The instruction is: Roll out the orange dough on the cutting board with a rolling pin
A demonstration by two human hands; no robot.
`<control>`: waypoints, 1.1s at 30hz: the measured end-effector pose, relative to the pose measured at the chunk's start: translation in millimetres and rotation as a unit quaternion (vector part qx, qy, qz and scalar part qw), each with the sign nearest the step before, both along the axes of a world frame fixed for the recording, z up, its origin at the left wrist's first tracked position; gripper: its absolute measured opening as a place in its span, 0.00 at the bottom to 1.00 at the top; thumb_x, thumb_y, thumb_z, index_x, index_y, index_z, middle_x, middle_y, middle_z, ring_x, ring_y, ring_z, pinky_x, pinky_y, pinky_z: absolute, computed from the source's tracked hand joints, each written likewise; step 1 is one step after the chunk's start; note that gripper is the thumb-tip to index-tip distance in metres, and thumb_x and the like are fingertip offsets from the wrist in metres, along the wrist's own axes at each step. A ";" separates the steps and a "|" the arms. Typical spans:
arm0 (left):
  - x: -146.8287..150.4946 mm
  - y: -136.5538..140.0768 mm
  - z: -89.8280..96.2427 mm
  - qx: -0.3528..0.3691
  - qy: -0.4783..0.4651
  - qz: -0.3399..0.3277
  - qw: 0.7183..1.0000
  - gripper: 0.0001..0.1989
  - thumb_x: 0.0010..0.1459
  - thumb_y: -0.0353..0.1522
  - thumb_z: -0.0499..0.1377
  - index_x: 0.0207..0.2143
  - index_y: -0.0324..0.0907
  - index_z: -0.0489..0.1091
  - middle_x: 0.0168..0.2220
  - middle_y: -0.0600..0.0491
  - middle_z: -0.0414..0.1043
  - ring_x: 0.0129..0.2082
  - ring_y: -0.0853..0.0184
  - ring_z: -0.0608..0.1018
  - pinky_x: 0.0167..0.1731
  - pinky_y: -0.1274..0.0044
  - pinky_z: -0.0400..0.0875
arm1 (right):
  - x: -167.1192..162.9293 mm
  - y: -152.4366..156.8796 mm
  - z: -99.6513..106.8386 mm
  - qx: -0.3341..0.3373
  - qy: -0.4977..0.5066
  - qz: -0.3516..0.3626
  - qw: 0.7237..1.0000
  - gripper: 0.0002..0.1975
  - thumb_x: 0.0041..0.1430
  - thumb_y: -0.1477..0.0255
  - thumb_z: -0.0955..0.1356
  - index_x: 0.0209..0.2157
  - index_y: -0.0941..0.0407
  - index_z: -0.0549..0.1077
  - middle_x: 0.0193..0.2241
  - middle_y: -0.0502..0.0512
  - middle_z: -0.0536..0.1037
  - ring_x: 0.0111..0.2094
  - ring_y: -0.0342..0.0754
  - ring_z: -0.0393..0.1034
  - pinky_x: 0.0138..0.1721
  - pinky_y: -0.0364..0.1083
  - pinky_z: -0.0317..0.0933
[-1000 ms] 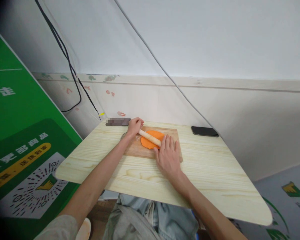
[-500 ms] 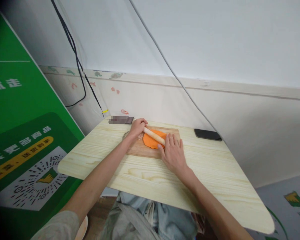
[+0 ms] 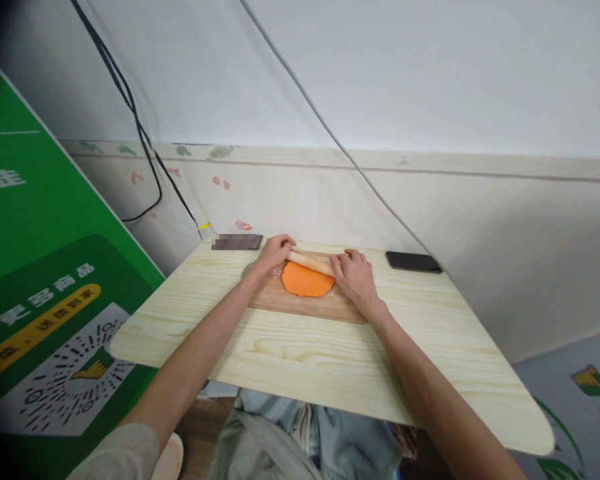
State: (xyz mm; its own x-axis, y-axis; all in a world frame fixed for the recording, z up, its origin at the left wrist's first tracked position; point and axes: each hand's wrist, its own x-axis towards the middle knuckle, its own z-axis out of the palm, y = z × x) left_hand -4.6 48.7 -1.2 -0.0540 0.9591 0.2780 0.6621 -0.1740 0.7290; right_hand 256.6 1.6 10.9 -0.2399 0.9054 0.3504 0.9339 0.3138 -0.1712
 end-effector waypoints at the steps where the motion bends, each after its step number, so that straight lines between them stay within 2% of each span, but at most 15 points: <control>1: 0.3 -0.5 -0.1 0.002 0.000 -0.012 1.000 0.16 0.66 0.27 0.55 0.44 0.42 0.84 0.42 0.49 0.86 0.43 0.63 0.83 0.47 0.75 0.74 | 0.8 0.9 -1.4 0.002 0.005 0.000 1.000 0.26 0.81 0.62 0.57 0.55 0.57 0.83 0.59 0.69 0.79 0.60 0.61 0.73 0.60 0.57 0.67; 3: 1.2 -2.1 -0.2 0.003 0.021 -0.035 0.999 0.19 0.66 0.25 0.52 0.47 0.42 0.84 0.43 0.48 0.85 0.45 0.62 0.83 0.49 0.73 0.75 | 2.1 1.5 -3.8 0.006 0.006 0.006 1.000 0.25 0.80 0.63 0.57 0.54 0.58 0.83 0.57 0.69 0.80 0.58 0.61 0.73 0.59 0.55 0.67; 6: 1.3 -5.4 0.1 0.007 0.124 -0.049 0.991 0.21 0.67 0.23 0.50 0.49 0.43 0.82 0.49 0.46 0.83 0.53 0.60 0.81 0.58 0.70 0.72 | 3.3 1.3 -5.9 0.023 -0.001 0.027 0.999 0.24 0.80 0.66 0.57 0.52 0.58 0.83 0.56 0.68 0.81 0.57 0.59 0.73 0.59 0.54 0.66; 10: -1.2 -13.2 4.6 -0.006 0.275 -0.038 0.961 0.22 0.75 0.28 0.46 0.60 0.43 0.75 0.60 0.43 0.78 0.63 0.58 0.74 0.66 0.65 0.67 | 3.1 -1.2 -5.3 0.037 -0.008 0.049 0.998 0.22 0.80 0.70 0.58 0.51 0.59 0.83 0.54 0.67 0.83 0.55 0.58 0.74 0.60 0.53 0.64; 15: -2.2 -33.2 12.3 -0.015 0.395 -0.072 0.916 0.22 0.81 0.36 0.42 0.61 0.44 0.73 0.63 0.43 0.77 0.68 0.55 0.73 0.68 0.59 0.67 | 1.3 -9.3 -2.9 0.039 -0.004 0.048 0.998 0.21 0.80 0.70 0.58 0.53 0.60 0.82 0.52 0.66 0.84 0.53 0.58 0.76 0.59 0.52 0.65; 20: -6.1 -68.2 10.4 0.013 0.404 -0.055 0.913 0.25 0.81 0.37 0.40 0.65 0.45 0.72 0.72 0.45 0.70 0.75 0.53 0.67 0.70 0.57 0.65 | 0.5 -14.4 -4.0 0.045 0.013 0.050 0.998 0.21 0.80 0.69 0.59 0.58 0.60 0.80 0.53 0.65 0.85 0.55 0.58 0.76 0.59 0.52 0.65; 24: -3.7 -103.4 4.8 0.032 0.387 -0.049 0.920 0.28 0.81 0.39 0.37 0.66 0.41 0.70 0.70 0.43 0.73 0.72 0.58 0.71 0.69 0.63 0.68 | -0.3 -15.1 -4.3 0.040 0.011 0.049 0.998 0.21 0.80 0.71 0.59 0.59 0.61 0.80 0.55 0.64 0.84 0.56 0.59 0.75 0.60 0.52 0.64; 27: 1.9 -121.2 0.0 0.054 0.401 -0.002 0.914 0.29 0.81 0.41 0.38 0.69 0.37 0.66 0.71 0.37 0.70 0.74 0.53 0.69 0.71 0.57 0.66 | -1.2 -15.8 -3.0 0.032 0.005 0.052 0.998 0.21 0.80 0.72 0.59 0.59 0.62 0.79 0.58 0.63 0.83 0.58 0.59 0.74 0.60 0.51 0.64; 30: 3.7 -119.0 -1.3 0.044 0.405 0.005 0.913 0.28 0.81 0.41 0.40 0.69 0.37 0.67 0.70 0.37 0.71 0.74 0.52 0.69 0.71 0.56 0.65 | -1.9 -16.5 -1.2 0.027 0.003 0.054 0.998 0.21 0.80 0.71 0.58 0.54 0.62 0.82 0.56 0.63 0.84 0.57 0.58 0.74 0.60 0.51 0.64; 33: 1.5 -97.4 3.6 0.005 0.391 -0.001 0.920 0.28 0.81 0.40 0.39 0.69 0.40 0.68 0.71 0.40 0.70 0.75 0.53 0.67 0.71 0.58 0.65 | -2.2 -16.3 -0.2 0.029 0.002 0.057 0.998 0.22 0.81 0.70 0.58 0.51 0.61 0.83 0.54 0.63 0.85 0.56 0.58 0.75 0.60 0.51 0.64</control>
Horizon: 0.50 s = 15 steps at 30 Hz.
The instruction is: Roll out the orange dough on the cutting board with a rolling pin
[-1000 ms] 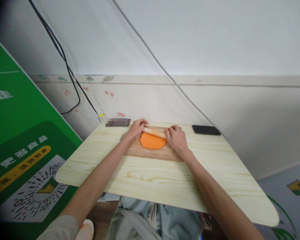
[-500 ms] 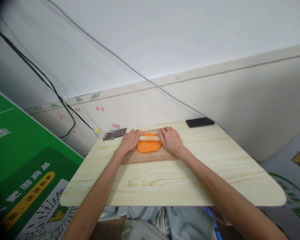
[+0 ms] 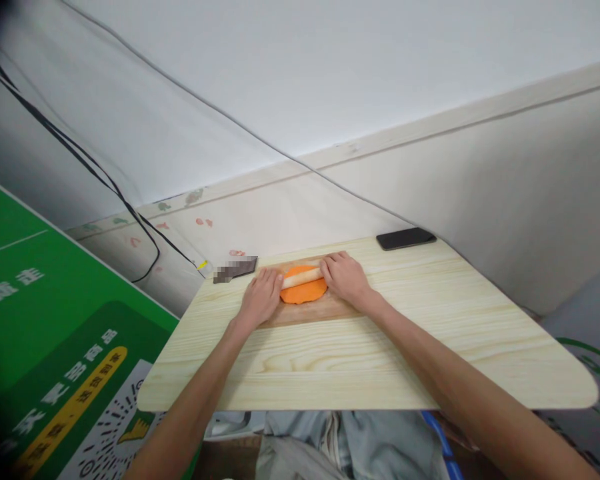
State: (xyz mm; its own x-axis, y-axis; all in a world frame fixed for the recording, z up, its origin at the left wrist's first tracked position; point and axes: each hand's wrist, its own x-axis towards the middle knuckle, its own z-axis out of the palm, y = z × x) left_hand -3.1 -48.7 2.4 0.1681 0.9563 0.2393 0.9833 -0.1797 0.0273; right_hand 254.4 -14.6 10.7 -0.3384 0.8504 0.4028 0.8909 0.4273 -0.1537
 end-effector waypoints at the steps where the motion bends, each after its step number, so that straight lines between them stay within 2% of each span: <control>1: -0.4 9.2 2.9 -0.010 -0.009 0.007 1.000 0.28 0.81 0.40 0.38 0.70 0.42 0.67 0.73 0.41 0.68 0.75 0.53 0.66 0.72 0.58 0.64 | 0.0 0.4 0.0 0.001 0.000 0.000 1.000 0.22 0.81 0.70 0.58 0.50 0.61 0.83 0.53 0.63 0.86 0.55 0.58 0.75 0.60 0.51 0.64; 3: 1.0 27.3 10.1 -0.033 -0.013 0.014 0.999 0.29 0.81 0.40 0.37 0.71 0.45 0.67 0.74 0.41 0.66 0.75 0.51 0.67 0.70 0.55 0.65 | 0.2 1.4 -0.2 0.004 0.001 0.000 1.000 0.23 0.81 0.70 0.57 0.50 0.61 0.83 0.52 0.63 0.86 0.54 0.58 0.76 0.60 0.51 0.64; 5: 4.7 41.9 17.5 -0.063 -0.007 0.026 0.998 0.28 0.81 0.38 0.38 0.69 0.45 0.69 0.69 0.38 0.72 0.71 0.49 0.71 0.67 0.53 0.69 | 0.4 2.5 -0.9 0.006 0.002 -0.001 1.000 0.24 0.81 0.70 0.57 0.51 0.61 0.83 0.51 0.63 0.86 0.54 0.58 0.76 0.60 0.52 0.65; 7: 8.2 50.5 23.0 -0.092 -0.001 0.043 0.995 0.27 0.80 0.36 0.38 0.66 0.44 0.72 0.63 0.37 0.77 0.67 0.48 0.75 0.64 0.53 0.71 | 0.8 3.2 -1.7 0.006 0.004 -0.002 1.000 0.24 0.81 0.70 0.57 0.51 0.61 0.83 0.52 0.63 0.86 0.54 0.58 0.76 0.59 0.52 0.65; 9: 8.9 51.9 24.5 -0.103 -0.002 0.042 0.994 0.27 0.79 0.35 0.38 0.66 0.43 0.72 0.62 0.36 0.77 0.66 0.47 0.75 0.64 0.52 0.71 | 1.2 3.0 -2.3 0.006 0.007 -0.002 1.000 0.23 0.81 0.70 0.57 0.51 0.60 0.83 0.52 0.63 0.86 0.55 0.57 0.76 0.59 0.51 0.65; 12: 3.5 39.9 19.3 -0.089 -0.021 0.018 0.996 0.28 0.80 0.37 0.38 0.71 0.42 0.68 0.72 0.35 0.68 0.73 0.46 0.68 0.68 0.50 0.66 | 1.3 1.1 -1.8 0.009 0.009 0.001 1.000 0.23 0.80 0.70 0.57 0.49 0.59 0.83 0.51 0.63 0.86 0.54 0.57 0.76 0.58 0.51 0.66; 15: -2.4 16.6 11.1 -0.084 -0.036 -0.006 0.996 0.29 0.80 0.37 0.37 0.72 0.46 0.67 0.78 0.42 0.59 0.78 0.49 0.61 0.72 0.48 0.60 | 0.4 -1.7 0.5 0.012 0.008 0.004 1.000 0.24 0.80 0.69 0.57 0.49 0.59 0.83 0.50 0.64 0.86 0.54 0.57 0.76 0.59 0.51 0.66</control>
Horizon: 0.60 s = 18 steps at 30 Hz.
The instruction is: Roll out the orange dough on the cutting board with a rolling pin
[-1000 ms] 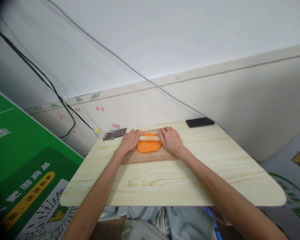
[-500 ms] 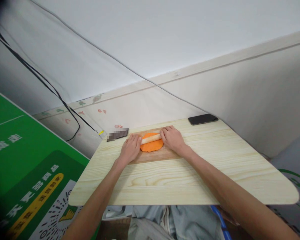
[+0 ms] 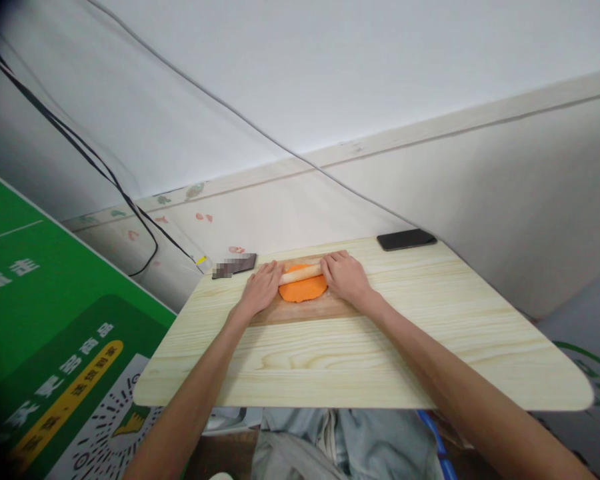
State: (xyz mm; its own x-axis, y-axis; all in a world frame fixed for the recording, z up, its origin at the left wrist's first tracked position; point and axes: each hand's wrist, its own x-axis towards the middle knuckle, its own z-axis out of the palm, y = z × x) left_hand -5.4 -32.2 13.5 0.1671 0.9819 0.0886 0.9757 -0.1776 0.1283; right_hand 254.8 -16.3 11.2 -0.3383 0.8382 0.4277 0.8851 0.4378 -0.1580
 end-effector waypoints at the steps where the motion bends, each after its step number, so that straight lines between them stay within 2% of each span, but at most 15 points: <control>1: -0.7 -8.2 -2.3 0.002 -0.005 -0.002 1.000 0.30 0.80 0.36 0.36 0.73 0.47 0.66 0.78 0.44 0.59 0.78 0.50 0.61 0.73 0.47 0.59 | -0.4 -0.8 1.0 -0.002 -0.001 0.001 1.000 0.23 0.80 0.69 0.57 0.49 0.60 0.83 0.50 0.65 0.86 0.54 0.58 0.76 0.58 0.52 0.66; 4: 0.8 -27.5 -7.5 0.030 -0.027 0.001 0.999 0.29 0.80 0.38 0.37 0.75 0.49 0.62 0.77 0.47 0.61 0.78 0.52 0.61 0.74 0.49 0.57 | -1.4 -2.4 3.8 -0.012 -0.002 0.000 1.000 0.23 0.80 0.69 0.58 0.47 0.59 0.84 0.50 0.64 0.87 0.53 0.57 0.77 0.57 0.51 0.66; 7: 3.4 -33.0 -10.6 0.047 -0.047 0.001 0.998 0.30 0.80 0.40 0.38 0.76 0.49 0.61 0.77 0.49 0.62 0.78 0.53 0.61 0.76 0.52 0.57 | -1.5 -3.3 4.7 -0.021 0.001 -0.025 0.999 0.23 0.79 0.68 0.59 0.44 0.58 0.85 0.47 0.63 0.87 0.50 0.56 0.79 0.55 0.50 0.66; 9: 3.7 -29.6 -11.5 0.046 -0.056 0.002 0.997 0.30 0.80 0.41 0.37 0.75 0.49 0.64 0.76 0.50 0.64 0.78 0.53 0.62 0.75 0.53 0.57 | -1.1 -3.5 4.0 -0.027 0.014 -0.050 0.998 0.21 0.78 0.68 0.60 0.50 0.57 0.85 0.49 0.62 0.87 0.48 0.56 0.81 0.50 0.49 0.68; 12: 2.7 -18.4 -9.8 0.044 -0.040 0.003 0.998 0.30 0.81 0.40 0.36 0.71 0.47 0.69 0.75 0.47 0.67 0.76 0.53 0.64 0.74 0.53 0.58 | 0.1 -1.7 1.1 -0.030 0.047 -0.074 0.996 0.23 0.76 0.69 0.61 0.65 0.54 0.77 0.55 0.60 0.86 0.47 0.55 0.81 0.46 0.49 0.70; 14: 2.4 -8.8 -6.7 0.044 -0.009 -0.004 0.999 0.29 0.80 0.37 0.37 0.68 0.42 0.71 0.74 0.42 0.68 0.75 0.51 0.66 0.73 0.53 0.61 | 1.2 1.4 -1.7 -0.024 0.058 -0.069 0.996 0.25 0.75 0.70 0.60 0.68 0.55 0.74 0.57 0.61 0.84 0.51 0.56 0.81 0.49 0.50 0.70; 18: 5.5 14.0 1.0 0.043 0.029 -0.006 0.999 0.26 0.79 0.35 0.40 0.64 0.37 0.72 0.70 0.35 0.70 0.71 0.49 0.70 0.69 0.54 0.65 | 3.3 10.6 -8.1 -0.013 0.058 -0.047 0.997 0.25 0.75 0.74 0.58 0.64 0.62 0.77 0.59 0.68 0.82 0.57 0.58 0.77 0.59 0.52 0.68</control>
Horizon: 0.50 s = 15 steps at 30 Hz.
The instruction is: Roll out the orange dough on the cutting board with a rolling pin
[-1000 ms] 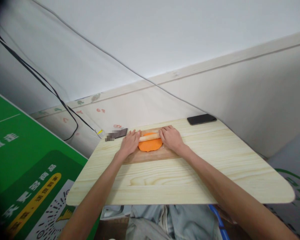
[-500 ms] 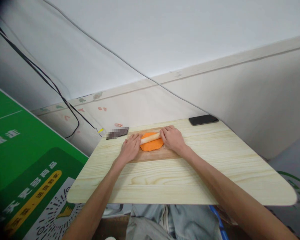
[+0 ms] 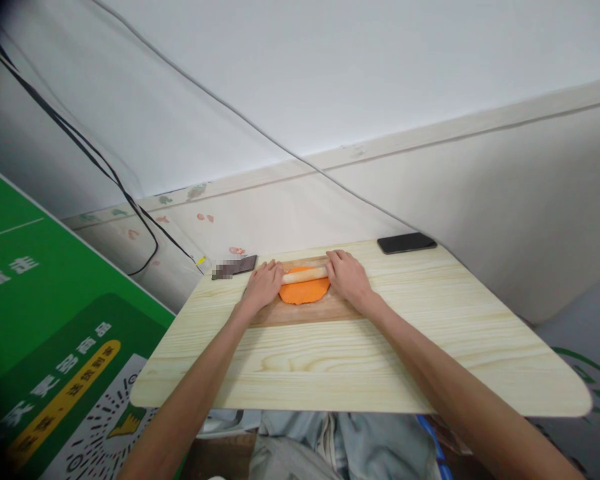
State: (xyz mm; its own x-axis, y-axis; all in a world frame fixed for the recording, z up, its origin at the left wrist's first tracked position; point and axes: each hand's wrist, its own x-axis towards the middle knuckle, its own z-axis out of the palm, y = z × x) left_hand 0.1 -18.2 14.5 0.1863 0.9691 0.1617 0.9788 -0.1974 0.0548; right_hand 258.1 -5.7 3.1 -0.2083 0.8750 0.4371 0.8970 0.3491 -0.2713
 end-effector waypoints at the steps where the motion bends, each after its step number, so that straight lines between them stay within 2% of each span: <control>1: 1.4 5.8 1.7 -0.005 0.000 0.011 1.000 0.26 0.79 0.34 0.41 0.64 0.38 0.72 0.69 0.35 0.72 0.70 0.49 0.71 0.68 0.55 0.65 | 0.4 2.1 -1.5 0.001 -0.002 0.000 1.000 0.25 0.75 0.74 0.58 0.63 0.62 0.77 0.58 0.69 0.82 0.57 0.59 0.77 0.61 0.53 0.67; 4: 4.8 19.0 5.6 -0.031 -0.013 0.053 0.998 0.26 0.80 0.36 0.40 0.62 0.42 0.73 0.63 0.39 0.77 0.66 0.50 0.75 0.65 0.56 0.69 | 1.1 6.0 -4.9 0.000 -0.010 -0.002 1.000 0.25 0.76 0.73 0.56 0.63 0.64 0.76 0.58 0.71 0.83 0.58 0.60 0.77 0.62 0.54 0.66; 7: 4.3 19.2 6.1 -0.028 -0.005 0.046 0.999 0.24 0.80 0.35 0.41 0.63 0.42 0.72 0.61 0.39 0.78 0.64 0.51 0.77 0.64 0.56 0.70 | 1.4 6.0 -5.9 -0.001 -0.015 -0.002 1.000 0.27 0.78 0.71 0.56 0.67 0.65 0.73 0.58 0.71 0.82 0.58 0.59 0.77 0.62 0.53 0.66; 11: -1.6 -3.2 -0.3 0.015 0.017 -0.042 0.999 0.23 0.79 0.34 0.43 0.62 0.37 0.73 0.65 0.34 0.74 0.70 0.51 0.72 0.70 0.56 0.66 | 1.9 3.4 -4.2 -0.003 -0.010 0.000 1.000 0.27 0.77 0.72 0.57 0.68 0.64 0.72 0.59 0.69 0.82 0.58 0.59 0.77 0.62 0.52 0.66; 13: -4.2 -21.2 -6.5 0.031 -0.020 -0.052 0.998 0.25 0.80 0.34 0.41 0.63 0.36 0.73 0.67 0.35 0.73 0.72 0.54 0.70 0.73 0.59 0.63 | 1.7 1.9 -2.6 -0.009 -0.007 0.002 1.000 0.26 0.76 0.72 0.57 0.66 0.64 0.75 0.59 0.69 0.83 0.58 0.58 0.78 0.62 0.52 0.66; 15: -5.3 -41.6 -13.9 0.041 -0.065 -0.060 0.995 0.27 0.80 0.36 0.40 0.68 0.36 0.69 0.71 0.37 0.71 0.73 0.56 0.70 0.74 0.61 0.63 | 1.1 0.2 -0.8 -0.014 -0.010 0.001 1.000 0.25 0.75 0.73 0.58 0.64 0.62 0.77 0.59 0.68 0.83 0.57 0.57 0.79 0.61 0.51 0.66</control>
State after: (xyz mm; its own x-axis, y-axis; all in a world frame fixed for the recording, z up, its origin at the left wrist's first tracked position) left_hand -5.2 -59.8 0.6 0.2716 0.9241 0.2690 0.9338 -0.3206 0.1586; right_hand 259.2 -5.5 2.3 -0.2186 0.8862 0.4086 0.9014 0.3437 -0.2632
